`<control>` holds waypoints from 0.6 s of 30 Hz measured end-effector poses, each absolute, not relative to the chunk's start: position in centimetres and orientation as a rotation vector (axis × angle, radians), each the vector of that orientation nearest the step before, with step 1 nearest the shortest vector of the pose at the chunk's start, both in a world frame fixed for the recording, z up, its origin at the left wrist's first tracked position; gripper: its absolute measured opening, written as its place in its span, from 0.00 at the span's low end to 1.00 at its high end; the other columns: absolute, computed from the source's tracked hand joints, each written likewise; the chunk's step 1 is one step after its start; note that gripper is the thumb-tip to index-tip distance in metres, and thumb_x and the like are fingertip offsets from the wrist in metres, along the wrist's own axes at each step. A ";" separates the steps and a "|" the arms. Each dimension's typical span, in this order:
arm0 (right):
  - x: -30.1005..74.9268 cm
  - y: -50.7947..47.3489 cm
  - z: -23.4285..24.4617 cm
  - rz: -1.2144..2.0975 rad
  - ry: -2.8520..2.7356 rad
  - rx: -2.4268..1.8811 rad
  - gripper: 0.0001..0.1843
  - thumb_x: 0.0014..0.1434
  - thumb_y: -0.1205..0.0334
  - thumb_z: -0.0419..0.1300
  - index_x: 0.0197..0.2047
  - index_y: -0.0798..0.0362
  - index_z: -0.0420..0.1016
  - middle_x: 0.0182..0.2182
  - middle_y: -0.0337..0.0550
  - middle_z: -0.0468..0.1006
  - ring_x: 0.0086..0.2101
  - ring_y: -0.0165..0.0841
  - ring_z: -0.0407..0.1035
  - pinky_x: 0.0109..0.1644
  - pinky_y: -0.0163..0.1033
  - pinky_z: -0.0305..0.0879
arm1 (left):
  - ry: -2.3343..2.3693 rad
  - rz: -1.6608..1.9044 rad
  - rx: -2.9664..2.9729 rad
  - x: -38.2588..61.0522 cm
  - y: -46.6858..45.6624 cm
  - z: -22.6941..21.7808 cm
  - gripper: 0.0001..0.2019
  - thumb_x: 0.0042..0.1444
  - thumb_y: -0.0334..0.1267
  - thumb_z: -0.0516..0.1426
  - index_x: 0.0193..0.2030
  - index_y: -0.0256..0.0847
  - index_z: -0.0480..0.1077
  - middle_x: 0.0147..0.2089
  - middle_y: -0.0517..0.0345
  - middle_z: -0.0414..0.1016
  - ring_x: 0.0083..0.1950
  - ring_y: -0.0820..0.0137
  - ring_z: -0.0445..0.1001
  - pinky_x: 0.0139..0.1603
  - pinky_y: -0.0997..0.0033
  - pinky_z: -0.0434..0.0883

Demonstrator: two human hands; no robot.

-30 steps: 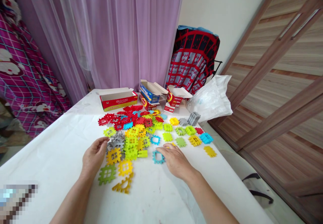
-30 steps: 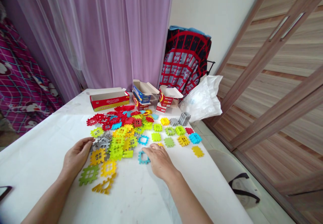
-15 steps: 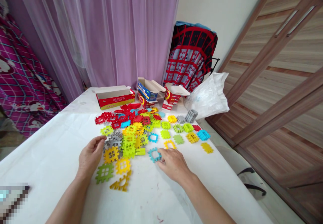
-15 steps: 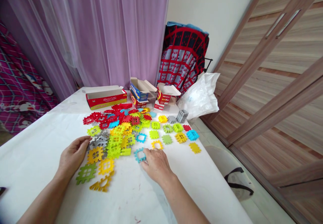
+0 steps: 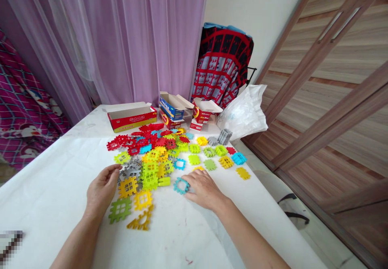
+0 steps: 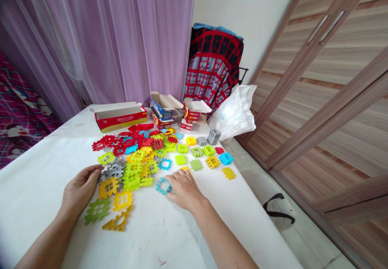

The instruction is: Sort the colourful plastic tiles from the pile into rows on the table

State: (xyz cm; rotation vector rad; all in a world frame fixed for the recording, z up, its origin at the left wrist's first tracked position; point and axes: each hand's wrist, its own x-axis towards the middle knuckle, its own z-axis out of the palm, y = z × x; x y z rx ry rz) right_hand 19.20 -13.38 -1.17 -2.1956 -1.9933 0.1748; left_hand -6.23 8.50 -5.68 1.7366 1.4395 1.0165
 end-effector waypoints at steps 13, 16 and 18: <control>17.2 -15.0 -4.6 -0.154 -1.598 -2.291 0.32 0.54 0.53 0.65 0.61 0.50 0.66 0.46 0.47 0.79 0.46 0.42 0.68 0.49 0.44 0.57 | 1.456 1.005 1.749 -6.4 8.8 -6.2 0.17 0.51 0.52 0.54 0.40 0.47 0.76 0.40 0.60 0.83 0.41 0.65 0.80 0.41 0.70 0.74; 17.1 -14.9 -4.8 -0.174 -1.581 -2.290 0.34 0.53 0.54 0.65 0.62 0.52 0.65 0.47 0.49 0.79 0.46 0.42 0.69 0.49 0.44 0.58 | 1.445 1.013 1.750 -6.4 8.7 -6.3 0.17 0.52 0.52 0.53 0.41 0.47 0.76 0.40 0.59 0.83 0.42 0.65 0.80 0.42 0.69 0.74; 17.0 -14.9 -4.8 -0.169 -1.564 -2.295 0.35 0.54 0.54 0.65 0.63 0.52 0.64 0.47 0.49 0.79 0.47 0.43 0.69 0.49 0.45 0.58 | 1.446 1.009 1.750 -6.4 8.7 -6.3 0.18 0.52 0.53 0.53 0.42 0.48 0.76 0.42 0.59 0.83 0.44 0.64 0.79 0.45 0.68 0.74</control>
